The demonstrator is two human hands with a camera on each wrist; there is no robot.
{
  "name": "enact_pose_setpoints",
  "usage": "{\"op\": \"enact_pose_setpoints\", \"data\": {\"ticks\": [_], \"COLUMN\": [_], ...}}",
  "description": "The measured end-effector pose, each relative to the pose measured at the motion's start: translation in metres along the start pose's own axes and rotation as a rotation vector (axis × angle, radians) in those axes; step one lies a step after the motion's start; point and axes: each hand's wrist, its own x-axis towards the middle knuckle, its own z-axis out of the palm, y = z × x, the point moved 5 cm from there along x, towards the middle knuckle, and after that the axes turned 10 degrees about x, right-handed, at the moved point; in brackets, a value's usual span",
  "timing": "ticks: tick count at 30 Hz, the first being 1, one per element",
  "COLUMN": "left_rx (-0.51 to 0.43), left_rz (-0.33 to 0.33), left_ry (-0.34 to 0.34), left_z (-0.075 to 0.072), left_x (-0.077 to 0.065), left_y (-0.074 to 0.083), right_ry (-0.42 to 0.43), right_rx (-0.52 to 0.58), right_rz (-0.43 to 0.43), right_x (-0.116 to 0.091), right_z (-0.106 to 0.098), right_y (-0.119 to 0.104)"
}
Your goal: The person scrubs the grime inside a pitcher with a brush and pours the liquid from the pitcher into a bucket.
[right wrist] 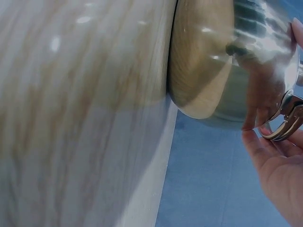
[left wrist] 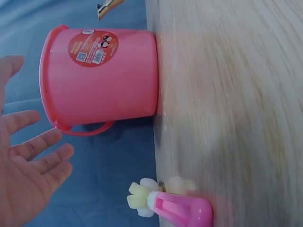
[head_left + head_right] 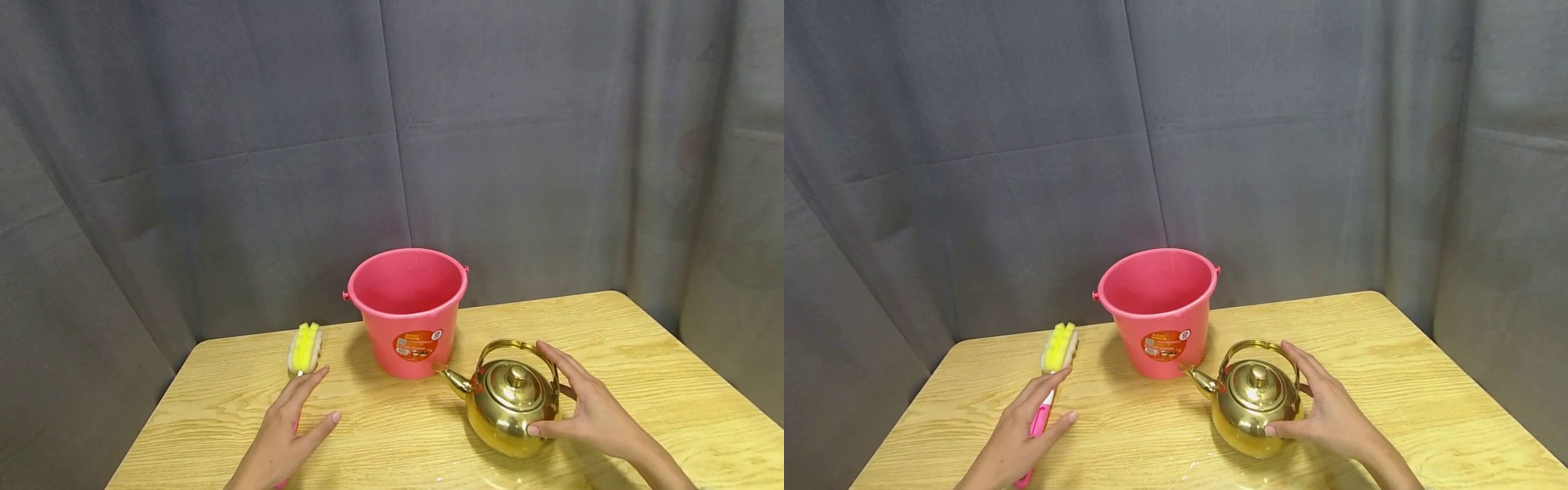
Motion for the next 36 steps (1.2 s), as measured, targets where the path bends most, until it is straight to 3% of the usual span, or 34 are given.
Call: {"op": "enact_pose_setpoints", "data": {"ticks": [22, 29, 36], "left_rx": [-0.005, 0.005, -0.005], "left_rz": [0.033, 0.108, 0.102], "left_ry": [-0.024, 0.014, -0.001], "left_z": [0.003, 0.005, 0.007], "left_x": [0.003, 0.002, 0.002], "left_y": [0.017, 0.022, 0.024], "right_ry": [0.008, -0.005, -0.023], "right_rx": [-0.027, 0.020, 0.054], "right_rz": [0.013, -0.002, -0.015], "right_x": [-0.001, 0.001, 0.003], "right_z": [0.000, 0.003, 0.010], "right_y": [0.000, -0.002, -0.007]}}
